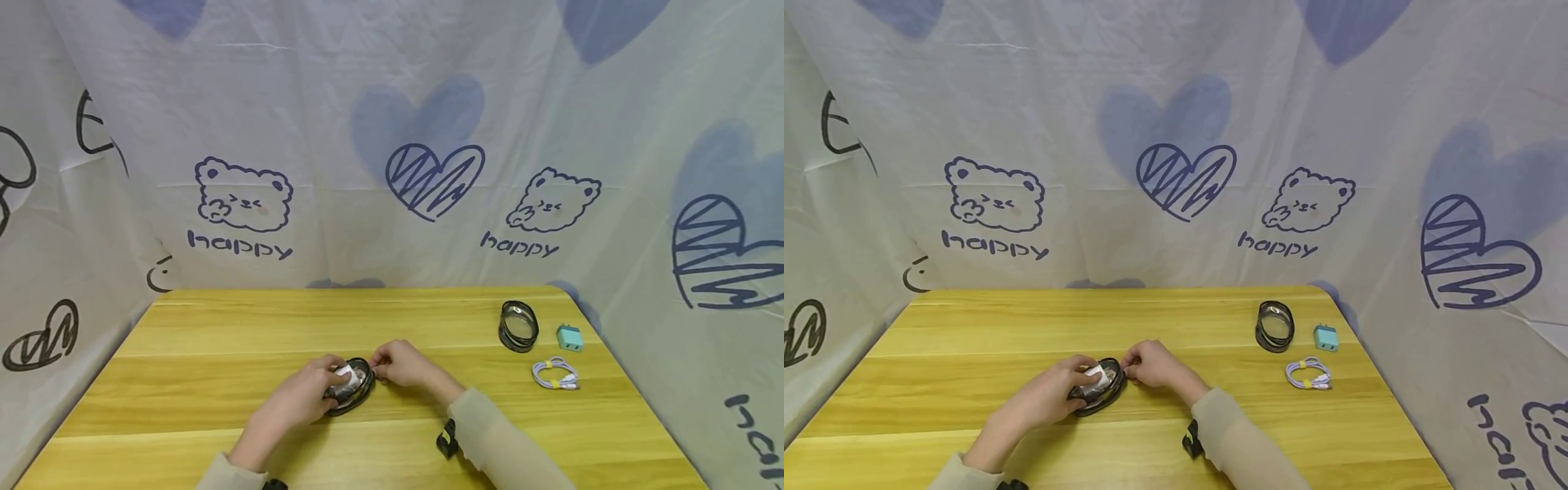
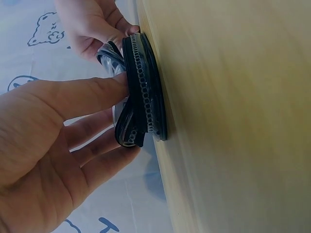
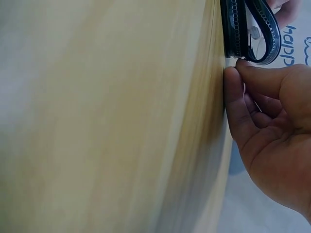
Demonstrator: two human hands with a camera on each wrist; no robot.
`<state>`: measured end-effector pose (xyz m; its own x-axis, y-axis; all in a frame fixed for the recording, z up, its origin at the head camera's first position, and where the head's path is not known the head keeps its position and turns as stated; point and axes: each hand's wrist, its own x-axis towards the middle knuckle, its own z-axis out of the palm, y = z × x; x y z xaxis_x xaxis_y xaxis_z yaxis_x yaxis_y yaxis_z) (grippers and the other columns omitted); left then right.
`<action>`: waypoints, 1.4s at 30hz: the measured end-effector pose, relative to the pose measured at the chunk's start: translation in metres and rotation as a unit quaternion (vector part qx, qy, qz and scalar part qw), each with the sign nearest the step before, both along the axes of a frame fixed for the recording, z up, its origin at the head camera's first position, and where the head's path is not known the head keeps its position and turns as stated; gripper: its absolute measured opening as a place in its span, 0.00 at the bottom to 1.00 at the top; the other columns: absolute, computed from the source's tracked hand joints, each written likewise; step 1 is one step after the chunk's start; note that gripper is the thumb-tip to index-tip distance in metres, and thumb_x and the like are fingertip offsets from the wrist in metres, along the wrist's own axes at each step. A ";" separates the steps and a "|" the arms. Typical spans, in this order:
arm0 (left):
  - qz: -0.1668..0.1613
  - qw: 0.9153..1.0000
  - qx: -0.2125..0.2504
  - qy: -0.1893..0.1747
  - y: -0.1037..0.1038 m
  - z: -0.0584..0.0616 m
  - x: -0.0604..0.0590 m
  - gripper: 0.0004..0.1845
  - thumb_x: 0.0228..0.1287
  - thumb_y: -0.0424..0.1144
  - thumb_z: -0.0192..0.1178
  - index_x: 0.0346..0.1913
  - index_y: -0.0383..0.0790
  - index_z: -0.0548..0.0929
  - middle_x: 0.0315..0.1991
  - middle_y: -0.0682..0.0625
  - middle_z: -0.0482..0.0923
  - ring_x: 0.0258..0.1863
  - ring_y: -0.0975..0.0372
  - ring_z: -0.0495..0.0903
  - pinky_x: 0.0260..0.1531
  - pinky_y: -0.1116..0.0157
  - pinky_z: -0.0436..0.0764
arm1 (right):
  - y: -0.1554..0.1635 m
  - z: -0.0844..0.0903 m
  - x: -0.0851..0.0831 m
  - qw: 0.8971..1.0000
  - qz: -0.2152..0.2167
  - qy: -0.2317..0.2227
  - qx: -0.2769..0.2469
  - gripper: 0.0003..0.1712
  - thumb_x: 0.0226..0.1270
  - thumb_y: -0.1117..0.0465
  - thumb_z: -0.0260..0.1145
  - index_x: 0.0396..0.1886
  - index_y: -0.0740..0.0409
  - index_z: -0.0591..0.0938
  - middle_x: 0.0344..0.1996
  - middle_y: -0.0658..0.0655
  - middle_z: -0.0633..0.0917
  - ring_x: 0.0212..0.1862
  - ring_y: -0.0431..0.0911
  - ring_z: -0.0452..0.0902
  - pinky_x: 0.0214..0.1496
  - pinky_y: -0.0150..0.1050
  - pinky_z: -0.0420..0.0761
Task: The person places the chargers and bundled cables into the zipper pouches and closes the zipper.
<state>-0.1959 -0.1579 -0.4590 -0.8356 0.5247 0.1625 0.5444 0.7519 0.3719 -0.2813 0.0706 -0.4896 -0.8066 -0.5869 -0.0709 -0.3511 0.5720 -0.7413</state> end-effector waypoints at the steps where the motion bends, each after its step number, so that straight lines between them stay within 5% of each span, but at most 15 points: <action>1: 0.001 1.000 -0.001 0.000 0.000 0.000 0.000 0.25 0.50 0.25 0.78 0.55 0.34 0.89 0.59 0.37 0.80 0.55 0.44 0.83 0.55 0.48 0.85 | 0.001 0.000 0.001 1.000 0.001 0.003 -0.001 0.06 0.70 0.72 0.66 0.34 0.61 0.87 0.22 0.47 0.83 0.24 0.36 0.77 0.28 0.29 0.77; 29: 0.014 1.000 -0.012 0.002 0.005 0.001 0.002 0.25 0.50 0.24 0.78 0.55 0.34 0.89 0.60 0.38 0.79 0.55 0.43 0.82 0.52 0.49 0.87 | 0.009 0.005 0.019 0.995 0.017 0.087 0.041 0.05 0.69 0.66 0.72 0.32 0.56 0.87 0.27 0.46 0.86 0.30 0.34 0.76 0.39 0.31 0.81; 42: 0.016 1.000 -0.018 0.003 0.005 0.001 0.002 0.24 0.51 0.25 0.78 0.55 0.36 0.90 0.60 0.38 0.79 0.56 0.41 0.81 0.54 0.46 0.85 | 0.001 0.016 0.043 0.989 -0.020 0.117 0.084 0.07 0.67 0.68 0.71 0.29 0.55 0.86 0.25 0.44 0.83 0.30 0.35 0.75 0.39 0.32 0.81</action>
